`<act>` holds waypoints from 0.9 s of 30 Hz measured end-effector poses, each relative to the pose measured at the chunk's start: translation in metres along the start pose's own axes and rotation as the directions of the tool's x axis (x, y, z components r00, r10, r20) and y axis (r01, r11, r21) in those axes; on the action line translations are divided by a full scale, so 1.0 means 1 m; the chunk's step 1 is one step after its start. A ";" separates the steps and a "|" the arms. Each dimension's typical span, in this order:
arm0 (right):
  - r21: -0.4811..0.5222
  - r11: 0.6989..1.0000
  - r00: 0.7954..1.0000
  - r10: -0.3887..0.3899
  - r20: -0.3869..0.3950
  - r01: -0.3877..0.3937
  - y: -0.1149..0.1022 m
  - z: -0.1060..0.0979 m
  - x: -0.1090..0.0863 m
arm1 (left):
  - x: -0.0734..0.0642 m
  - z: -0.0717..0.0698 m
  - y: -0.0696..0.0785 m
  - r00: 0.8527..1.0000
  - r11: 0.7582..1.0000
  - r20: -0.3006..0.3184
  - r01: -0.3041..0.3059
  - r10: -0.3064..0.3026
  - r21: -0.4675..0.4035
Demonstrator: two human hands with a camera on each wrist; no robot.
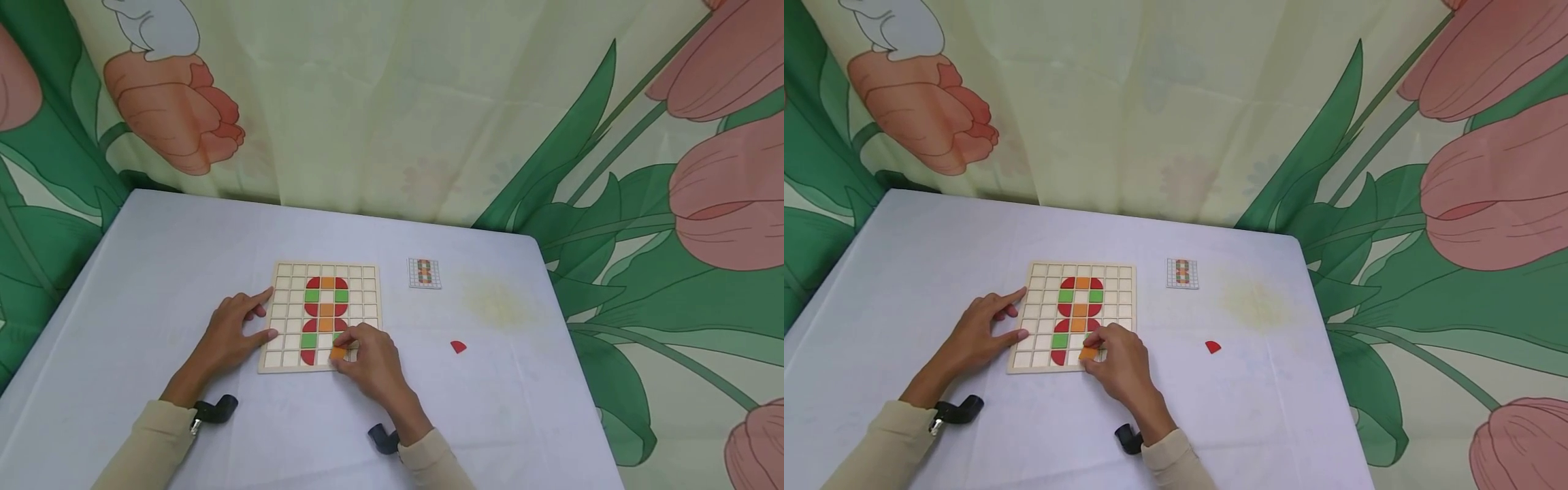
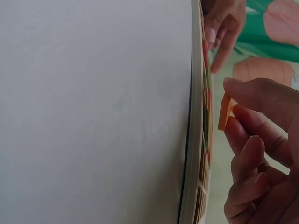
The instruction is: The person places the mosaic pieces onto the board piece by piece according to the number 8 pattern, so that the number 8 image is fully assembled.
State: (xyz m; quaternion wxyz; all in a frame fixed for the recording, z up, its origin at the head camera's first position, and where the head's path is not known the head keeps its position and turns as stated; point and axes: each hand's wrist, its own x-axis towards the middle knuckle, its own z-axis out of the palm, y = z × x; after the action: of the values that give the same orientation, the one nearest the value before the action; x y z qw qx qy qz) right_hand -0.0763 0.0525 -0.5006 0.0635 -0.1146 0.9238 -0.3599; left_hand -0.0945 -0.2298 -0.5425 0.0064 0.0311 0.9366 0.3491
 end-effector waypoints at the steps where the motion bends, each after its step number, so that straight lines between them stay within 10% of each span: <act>1: -0.006 1.000 1.000 -0.007 0.004 0.007 -0.002 0.002 0.001 | 0.000 0.000 0.000 1.000 1.000 -0.001 -0.004 0.004 0.001; 27: -0.133 0.987 0.994 -0.082 0.066 0.090 -0.014 0.018 0.012 | 0.001 -0.001 -0.001 1.000 1.000 -0.005 -0.028 0.028 -0.003</act>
State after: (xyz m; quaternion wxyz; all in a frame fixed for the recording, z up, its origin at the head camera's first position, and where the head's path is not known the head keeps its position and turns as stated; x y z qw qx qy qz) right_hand -0.0816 0.0278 -0.5043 0.0680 -0.1693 0.9380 -0.2949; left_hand -0.0959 -0.2315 -0.5423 -0.0008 0.0431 0.9355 0.3507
